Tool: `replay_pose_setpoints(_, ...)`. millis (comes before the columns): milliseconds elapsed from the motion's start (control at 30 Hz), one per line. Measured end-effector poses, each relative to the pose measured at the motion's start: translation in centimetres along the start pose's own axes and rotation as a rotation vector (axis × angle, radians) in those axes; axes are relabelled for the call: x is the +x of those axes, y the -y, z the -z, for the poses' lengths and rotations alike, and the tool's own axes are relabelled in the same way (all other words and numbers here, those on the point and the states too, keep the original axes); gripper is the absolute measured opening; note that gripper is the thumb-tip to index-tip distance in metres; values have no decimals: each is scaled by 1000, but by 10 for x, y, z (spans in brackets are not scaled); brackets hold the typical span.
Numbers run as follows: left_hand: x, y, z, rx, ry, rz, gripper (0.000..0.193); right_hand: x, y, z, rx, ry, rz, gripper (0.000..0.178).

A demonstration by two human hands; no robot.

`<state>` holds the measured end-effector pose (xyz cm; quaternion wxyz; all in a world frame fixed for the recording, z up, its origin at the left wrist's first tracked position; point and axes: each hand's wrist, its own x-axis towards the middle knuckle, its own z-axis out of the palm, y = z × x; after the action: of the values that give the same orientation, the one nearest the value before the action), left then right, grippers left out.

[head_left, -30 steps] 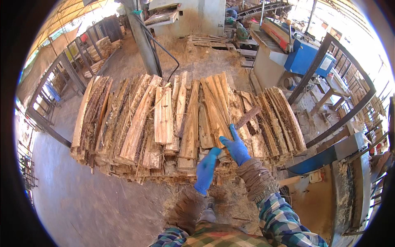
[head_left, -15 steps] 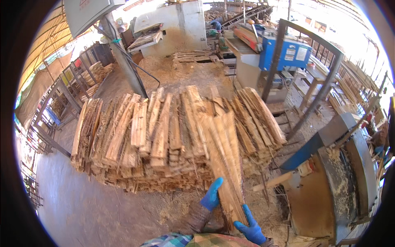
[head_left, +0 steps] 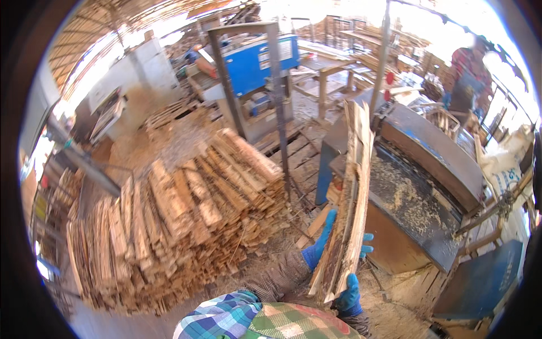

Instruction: The person repeatedly picks up wooden planks, places them on a machine, and stacks the processed pieces. The person handles the planks one at a time, feeding them into the machine and then stacking the output.

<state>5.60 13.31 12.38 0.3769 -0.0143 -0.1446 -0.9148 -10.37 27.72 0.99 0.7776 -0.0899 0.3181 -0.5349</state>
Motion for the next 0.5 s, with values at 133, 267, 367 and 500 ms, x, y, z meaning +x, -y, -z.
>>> replay_pose_setpoints(133,47,-11,77,177,-353,101,84,19,30,-42,-201,-247,123,30)
replay_pose_setpoints(267,54,-38,112,360,-340,259,82,18,37,-33,-286,-470,375,28)
replay_pose_setpoints(367,63,-41,104,58,-65,229,69,17,39,-44,-420,-558,469,33)
replay_pose_setpoints(500,72,-53,108,-73,-163,410,88,65,103,-98,-356,-552,646,34)
